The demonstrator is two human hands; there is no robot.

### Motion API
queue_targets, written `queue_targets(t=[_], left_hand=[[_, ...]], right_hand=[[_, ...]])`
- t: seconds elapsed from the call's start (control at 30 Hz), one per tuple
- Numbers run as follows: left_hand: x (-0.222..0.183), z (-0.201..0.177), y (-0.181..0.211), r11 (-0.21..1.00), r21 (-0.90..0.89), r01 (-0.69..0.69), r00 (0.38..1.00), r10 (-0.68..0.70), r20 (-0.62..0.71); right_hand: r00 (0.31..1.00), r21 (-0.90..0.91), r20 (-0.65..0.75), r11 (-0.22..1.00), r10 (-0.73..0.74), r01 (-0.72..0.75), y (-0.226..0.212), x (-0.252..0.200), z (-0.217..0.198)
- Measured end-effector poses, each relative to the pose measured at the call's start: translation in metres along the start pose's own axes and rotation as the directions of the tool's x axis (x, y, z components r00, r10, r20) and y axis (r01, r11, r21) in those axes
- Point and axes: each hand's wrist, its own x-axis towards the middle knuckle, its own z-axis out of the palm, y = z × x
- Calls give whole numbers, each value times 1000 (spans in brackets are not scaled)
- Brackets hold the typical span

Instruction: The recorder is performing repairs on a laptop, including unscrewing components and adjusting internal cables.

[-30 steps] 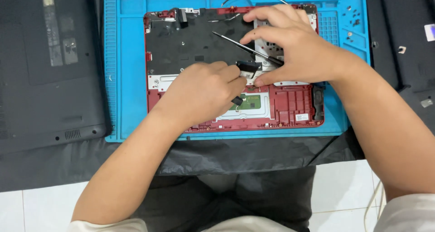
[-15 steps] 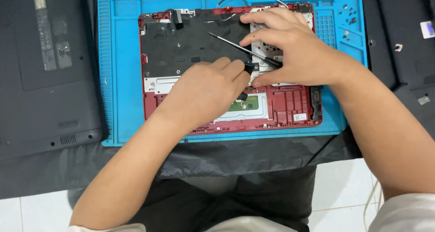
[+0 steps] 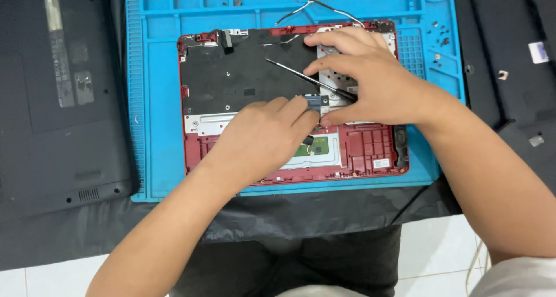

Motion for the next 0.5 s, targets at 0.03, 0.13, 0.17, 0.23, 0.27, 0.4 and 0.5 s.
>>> queue_targets(t=[0.03, 0.13, 0.17, 0.23, 0.27, 0.4, 0.5], left_hand=[[-1, 0, 0, 1000, 1, -1, 1000, 1, -8], [-4, 0, 2, 1000, -8, -13, 1000, 13, -14], [-6, 1, 3, 1000, -17, -10, 1000, 10, -9], [-4, 0, 2, 1000, -8, -30, 999, 30, -13], [-4, 0, 2, 999, -7, -32, 999, 32, -14], [-4, 0, 2, 999, -26, -23, 1000, 23, 6], [-5, 2, 2, 999, -46, 0, 1000, 1, 24]], right_hand=[[1000, 3, -1, 1000, -14, 14, 1, 0, 3], [1000, 24, 19, 1000, 6, -6, 2, -2, 3], [1000, 31, 25, 999, 13, -13, 1, -4, 5], [1000, -12, 7, 1000, 18, -18, -1, -1, 2], [1000, -15, 6, 1000, 17, -17, -1, -1, 1], [1000, 8, 7, 1000, 7, -7, -3, 0, -2], [1000, 16, 16, 1000, -1, 1, -3, 1, -2]])
